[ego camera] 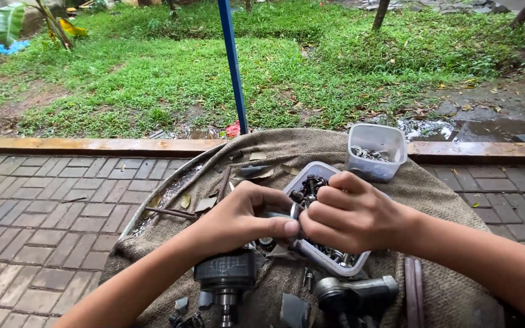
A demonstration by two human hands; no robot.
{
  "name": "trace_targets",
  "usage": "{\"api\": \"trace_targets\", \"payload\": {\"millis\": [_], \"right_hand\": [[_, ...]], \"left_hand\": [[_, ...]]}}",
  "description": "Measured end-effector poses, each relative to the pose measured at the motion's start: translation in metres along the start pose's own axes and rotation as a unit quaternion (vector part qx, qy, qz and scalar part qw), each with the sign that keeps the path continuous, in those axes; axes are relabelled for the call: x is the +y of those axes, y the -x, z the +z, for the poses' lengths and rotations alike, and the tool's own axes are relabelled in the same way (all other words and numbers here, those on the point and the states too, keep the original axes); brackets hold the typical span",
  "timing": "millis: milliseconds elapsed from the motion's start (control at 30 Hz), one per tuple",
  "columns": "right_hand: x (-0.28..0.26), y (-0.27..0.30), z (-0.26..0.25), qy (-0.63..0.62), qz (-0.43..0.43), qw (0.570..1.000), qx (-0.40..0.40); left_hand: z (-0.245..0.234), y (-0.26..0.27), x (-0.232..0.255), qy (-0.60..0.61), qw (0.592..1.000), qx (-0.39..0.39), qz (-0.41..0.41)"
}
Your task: The person assembles small mechanical components by hand, inserting screws and washers into a cylindrical metal part. They repeatedly pick parts from a plastic container, align them, and tighten them together on a cloth-covered surface outdoors.
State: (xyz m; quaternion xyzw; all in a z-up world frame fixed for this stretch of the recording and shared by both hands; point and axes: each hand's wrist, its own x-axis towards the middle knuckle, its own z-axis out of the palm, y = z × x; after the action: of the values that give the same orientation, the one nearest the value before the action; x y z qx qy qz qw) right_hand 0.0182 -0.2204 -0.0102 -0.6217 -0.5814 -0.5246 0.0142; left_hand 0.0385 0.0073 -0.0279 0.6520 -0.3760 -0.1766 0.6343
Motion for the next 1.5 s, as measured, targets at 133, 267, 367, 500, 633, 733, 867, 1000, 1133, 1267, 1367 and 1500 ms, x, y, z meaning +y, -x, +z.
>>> {"api": "trace_targets", "payload": {"millis": [133, 267, 367, 500, 633, 733, 867, 1000, 1133, 1267, 1367, 1500], "right_hand": [[-0.002, -0.002, 0.002, -0.101, 0.114, 0.988, -0.009], [-0.010, -0.020, -0.002, -0.429, 0.400, 0.809, -0.019], [-0.008, -0.017, -0.004, -0.518, 0.481, 0.707, -0.021], [0.002, -0.006, -0.006, -0.410, 0.386, 0.825, -0.041], [0.023, -0.003, -0.014, -0.230, 0.234, 0.943, -0.061], [0.031, 0.003, -0.020, -0.167, 0.188, 0.966, -0.056], [0.030, 0.003, -0.011, -0.134, 0.165, 0.976, -0.035], [0.031, 0.004, -0.010, -0.036, 0.119, 0.992, -0.013], [0.033, 0.010, -0.011, 0.035, 0.050, 0.998, 0.023], [0.031, 0.015, -0.010, 0.143, -0.023, 0.988, 0.054], [0.027, 0.013, -0.007, 0.170, -0.026, 0.983, 0.067], [0.024, -0.007, -0.025, 0.071, 0.005, 0.996, -0.044]], "left_hand": [[0.008, 0.010, 0.023, -0.181, 0.970, 0.077, 0.142], [0.013, 0.013, 0.030, -0.425, 0.839, 0.108, 0.321], [0.019, 0.012, 0.030, -0.462, 0.796, 0.125, 0.370], [0.022, 0.012, 0.026, -0.358, 0.853, 0.173, 0.339], [0.015, 0.006, 0.030, -0.299, 0.888, 0.186, 0.297], [0.016, 0.001, 0.026, -0.261, 0.896, 0.219, 0.283], [0.010, 0.005, 0.028, -0.250, 0.903, 0.218, 0.272], [0.008, 0.005, 0.029, -0.244, 0.905, 0.224, 0.266], [0.008, 0.003, 0.029, -0.226, 0.910, 0.223, 0.267], [0.009, 0.005, 0.026, -0.232, 0.907, 0.227, 0.268], [0.010, 0.005, 0.029, -0.231, 0.907, 0.221, 0.275], [0.012, 0.011, 0.036, -0.339, 0.889, 0.154, 0.268]]}}
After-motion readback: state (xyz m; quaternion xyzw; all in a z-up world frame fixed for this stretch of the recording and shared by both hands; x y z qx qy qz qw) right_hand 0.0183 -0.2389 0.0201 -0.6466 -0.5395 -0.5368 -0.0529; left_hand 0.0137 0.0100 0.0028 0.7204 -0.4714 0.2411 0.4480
